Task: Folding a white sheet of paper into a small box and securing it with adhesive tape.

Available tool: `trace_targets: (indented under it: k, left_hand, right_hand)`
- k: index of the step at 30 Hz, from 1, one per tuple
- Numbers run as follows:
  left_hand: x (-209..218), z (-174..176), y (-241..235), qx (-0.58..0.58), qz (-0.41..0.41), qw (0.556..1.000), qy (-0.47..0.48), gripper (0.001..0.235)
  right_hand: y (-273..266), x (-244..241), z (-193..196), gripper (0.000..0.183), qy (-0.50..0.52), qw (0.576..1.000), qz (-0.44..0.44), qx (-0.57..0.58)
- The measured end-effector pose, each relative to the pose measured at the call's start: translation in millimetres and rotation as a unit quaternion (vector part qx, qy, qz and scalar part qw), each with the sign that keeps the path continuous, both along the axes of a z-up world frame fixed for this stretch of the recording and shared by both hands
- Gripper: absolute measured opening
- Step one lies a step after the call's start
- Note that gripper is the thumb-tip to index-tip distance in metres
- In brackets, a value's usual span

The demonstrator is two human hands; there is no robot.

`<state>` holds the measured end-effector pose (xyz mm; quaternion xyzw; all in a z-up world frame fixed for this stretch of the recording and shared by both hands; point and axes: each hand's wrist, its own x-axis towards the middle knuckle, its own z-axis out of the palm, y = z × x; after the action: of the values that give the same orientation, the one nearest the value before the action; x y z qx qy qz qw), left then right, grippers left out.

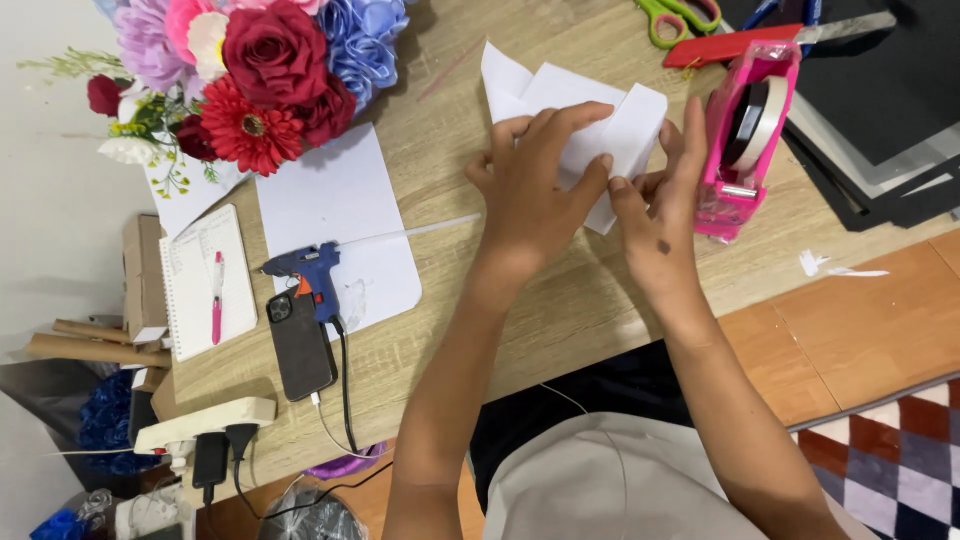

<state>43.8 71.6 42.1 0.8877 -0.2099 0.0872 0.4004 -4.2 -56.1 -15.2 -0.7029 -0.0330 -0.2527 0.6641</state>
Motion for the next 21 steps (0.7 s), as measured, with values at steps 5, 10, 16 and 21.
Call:
trace_targets:
  k: [5, 10, 16, 21]
  left_hand:
    - [-4.2, 19.5, -13.4, 0.039, 0.053, 0.998, 0.002, 0.016]
    - [0.4, 20.4, -22.0, 0.021, 0.089, 0.995, -0.03, 0.016]
    - [4.4, 28.8, 1.7, -0.031, 0.027, 0.999, -0.032, 0.028]
    - [-40.4, 26.2, 18.3, 0.081, 0.161, 0.971, -0.158, 0.051]
  right_hand:
    - [-5.5, -1.6, 7.5, 0.076, 0.01, 1.0, 0.021, 0.007]
    - [-3.3, -0.7, 7.8, 0.08, 0.006, 1.0, 0.021, -0.003]
    - [19.4, -18.4, 10.9, 0.081, 0.059, 0.994, -0.081, -0.049]
    - [41.1, -53.6, 21.4, 0.029, -0.003, 0.987, 0.009, -0.162]
